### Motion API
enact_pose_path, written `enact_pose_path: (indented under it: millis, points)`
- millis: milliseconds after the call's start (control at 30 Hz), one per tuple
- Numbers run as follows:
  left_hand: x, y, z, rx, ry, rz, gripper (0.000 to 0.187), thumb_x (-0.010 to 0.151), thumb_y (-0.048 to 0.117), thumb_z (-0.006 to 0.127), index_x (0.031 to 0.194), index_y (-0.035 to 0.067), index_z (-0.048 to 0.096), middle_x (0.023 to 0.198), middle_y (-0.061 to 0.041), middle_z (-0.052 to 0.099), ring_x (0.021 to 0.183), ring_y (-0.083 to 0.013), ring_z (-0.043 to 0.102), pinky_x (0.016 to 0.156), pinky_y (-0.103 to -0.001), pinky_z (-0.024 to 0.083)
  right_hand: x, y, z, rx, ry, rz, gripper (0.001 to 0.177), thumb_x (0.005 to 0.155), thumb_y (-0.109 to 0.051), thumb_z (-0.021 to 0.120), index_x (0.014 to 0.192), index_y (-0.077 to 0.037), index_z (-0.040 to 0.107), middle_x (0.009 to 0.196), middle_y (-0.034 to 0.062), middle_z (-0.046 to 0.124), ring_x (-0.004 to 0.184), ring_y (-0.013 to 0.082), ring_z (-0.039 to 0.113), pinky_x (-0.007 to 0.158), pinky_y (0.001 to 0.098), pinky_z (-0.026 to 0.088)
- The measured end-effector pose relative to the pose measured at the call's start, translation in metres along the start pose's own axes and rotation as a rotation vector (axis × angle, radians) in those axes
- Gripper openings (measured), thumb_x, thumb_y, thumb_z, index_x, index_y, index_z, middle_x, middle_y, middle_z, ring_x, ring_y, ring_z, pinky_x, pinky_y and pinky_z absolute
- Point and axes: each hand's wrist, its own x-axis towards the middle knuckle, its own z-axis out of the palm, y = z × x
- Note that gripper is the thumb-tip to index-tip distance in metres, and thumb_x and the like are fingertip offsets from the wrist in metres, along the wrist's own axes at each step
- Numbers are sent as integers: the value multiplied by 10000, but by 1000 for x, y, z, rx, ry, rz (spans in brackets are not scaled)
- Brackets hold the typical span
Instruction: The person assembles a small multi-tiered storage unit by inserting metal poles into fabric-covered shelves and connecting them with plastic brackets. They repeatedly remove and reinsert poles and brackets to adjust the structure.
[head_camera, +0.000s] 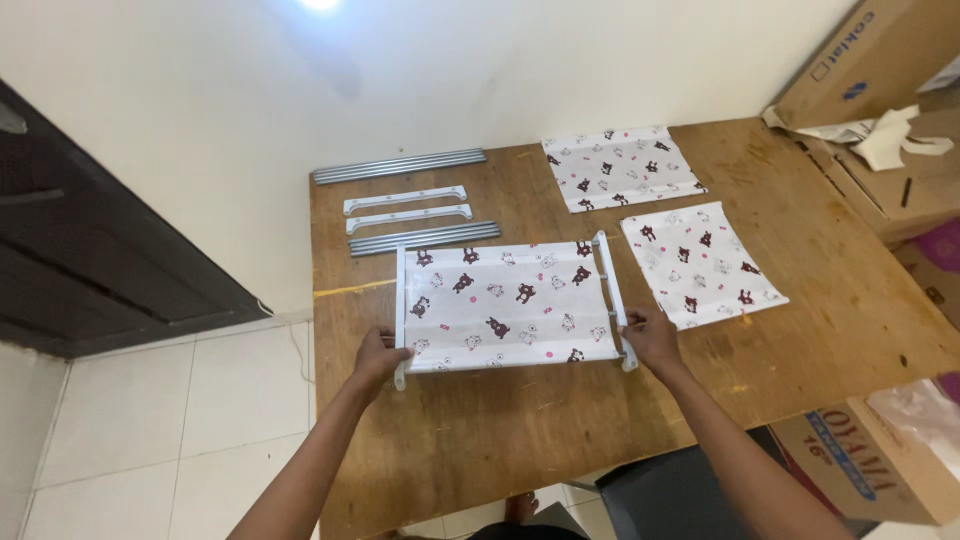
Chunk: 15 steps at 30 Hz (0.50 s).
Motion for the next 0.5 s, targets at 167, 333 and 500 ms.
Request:
enact_pose_path:
  millis: [167,333,500]
  points:
    - [-5,-17,19,58,92,22,487,731,54,815,1181,8,634,1023,-131,753,930,-215,729,827,-327,586,16,21,7,-10,-103,3,332,784,-105,800,1107,-37,769,905,92,770,795,184,712,753,332,572]
    - [-16,-13,16,196,133,85,531,765,181,869,1215,2,652,997,-99,744,927,-194,718,847,-325,573,31,17,6,-49,-176,33,445,727,-107,839,1155,-45,734,996,126,774,894,222,728,818,360,583]
    - [12,12,11,337,256,131,532,860,302,754,1294,17,638,1108,-165,728,982,-274,715,880,-375,559,38,-38,3,-342,-30,-304,602,759,-146,828,1312,-20,628,1149,226,644,1066,385,631,886,472,518]
